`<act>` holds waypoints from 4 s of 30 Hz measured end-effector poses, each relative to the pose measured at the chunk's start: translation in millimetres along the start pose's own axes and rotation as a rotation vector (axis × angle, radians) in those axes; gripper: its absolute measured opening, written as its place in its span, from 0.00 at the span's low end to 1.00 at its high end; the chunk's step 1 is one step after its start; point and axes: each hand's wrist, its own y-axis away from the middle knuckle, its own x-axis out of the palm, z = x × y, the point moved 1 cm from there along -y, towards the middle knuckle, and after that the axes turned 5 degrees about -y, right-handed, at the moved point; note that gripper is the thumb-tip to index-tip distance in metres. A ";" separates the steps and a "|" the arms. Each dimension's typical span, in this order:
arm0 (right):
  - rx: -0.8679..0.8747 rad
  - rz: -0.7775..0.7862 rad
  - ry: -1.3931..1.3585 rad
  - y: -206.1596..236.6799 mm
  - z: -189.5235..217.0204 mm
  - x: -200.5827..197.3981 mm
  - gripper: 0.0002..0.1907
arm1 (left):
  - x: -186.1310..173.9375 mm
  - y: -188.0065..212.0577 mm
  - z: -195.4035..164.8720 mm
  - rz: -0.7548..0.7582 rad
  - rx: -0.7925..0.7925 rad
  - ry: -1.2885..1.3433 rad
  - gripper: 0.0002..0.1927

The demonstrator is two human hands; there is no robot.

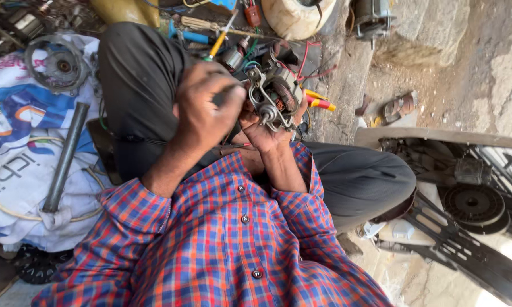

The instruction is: The person sits on the ground holding a starter motor and uses a screwdriver to unscrew and work on its housing. They turn the motor over, manipulate its red and green wires and terminals by hand, and continue loosening and refitting screws on the assembly.

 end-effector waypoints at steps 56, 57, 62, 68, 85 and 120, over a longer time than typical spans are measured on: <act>-0.219 -0.194 0.265 12.6 8.2 -10.4 0.44 | 14.8 0.3 26.1 0.222 -0.137 0.265 0.06; -0.231 -0.191 0.277 12.7 8.3 -9.9 0.44 | 14.3 1.0 25.7 0.198 -0.055 0.198 0.07; -0.188 -0.166 0.306 12.0 6.4 -2.9 0.48 | 16.1 4.5 24.8 0.120 0.162 0.091 0.09; -0.188 -0.130 0.477 17.4 12.0 3.5 0.51 | 16.3 1.1 28.8 0.228 -0.116 0.530 0.09; -0.141 -0.059 0.506 35.3 29.6 -14.1 0.49 | 22.9 2.9 13.3 0.154 -0.044 0.467 0.10; -0.152 0.088 0.266 21.8 28.9 64.2 0.61 | 13.9 -13.8 0.8 0.151 -0.065 0.327 0.10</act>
